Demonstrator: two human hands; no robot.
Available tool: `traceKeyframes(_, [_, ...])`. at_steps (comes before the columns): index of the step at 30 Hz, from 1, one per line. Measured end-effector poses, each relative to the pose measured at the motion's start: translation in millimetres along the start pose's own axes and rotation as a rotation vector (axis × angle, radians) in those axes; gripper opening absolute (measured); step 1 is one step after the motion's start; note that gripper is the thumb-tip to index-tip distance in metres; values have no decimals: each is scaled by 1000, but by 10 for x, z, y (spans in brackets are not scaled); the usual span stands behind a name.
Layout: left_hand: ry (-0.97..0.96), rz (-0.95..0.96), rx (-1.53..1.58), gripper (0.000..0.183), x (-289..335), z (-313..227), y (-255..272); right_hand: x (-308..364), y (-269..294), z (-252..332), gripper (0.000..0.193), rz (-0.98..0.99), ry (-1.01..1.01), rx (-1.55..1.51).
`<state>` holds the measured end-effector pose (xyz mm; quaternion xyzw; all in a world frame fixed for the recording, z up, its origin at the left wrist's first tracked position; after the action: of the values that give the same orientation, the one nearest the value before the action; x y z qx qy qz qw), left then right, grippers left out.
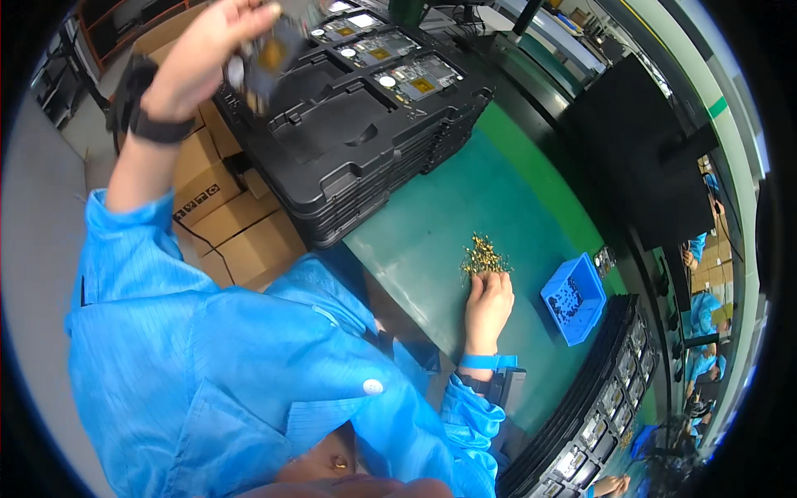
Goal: Assembling small components onto a circuit board and placing it into a protective tray.
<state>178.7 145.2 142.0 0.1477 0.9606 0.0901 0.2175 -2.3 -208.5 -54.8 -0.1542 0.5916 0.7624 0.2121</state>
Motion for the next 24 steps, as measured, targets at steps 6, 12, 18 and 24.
traceKeyframes(6, [279,569,599,21,1140,6,-1344,-29,23,6,5,-22,-47,-16])
traceKeyframes(12, [733,421,839,15,1387,790,-2202,28,97,-54,11,-64,-151,-307])
traceKeyframes(18, [649,470,636,11,1385,1140,-2353,135,104,-110,19,77,-145,-95])
traceKeyframes(24, [674,466,659,12,1349,1227,-2534,80,93,-75,8,90,-176,-125])
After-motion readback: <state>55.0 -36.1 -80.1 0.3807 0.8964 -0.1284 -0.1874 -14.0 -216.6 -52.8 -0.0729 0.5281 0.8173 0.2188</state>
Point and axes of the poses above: each hand's wrist, its own x-axis away from the middle knuckle, its own y-axis out of the back of the hand, z = x × y, the point moved 4 cm from there along -x, towards the middle knuckle, and after that the axes turned 8 degrees about y, right-handed, at the moved point
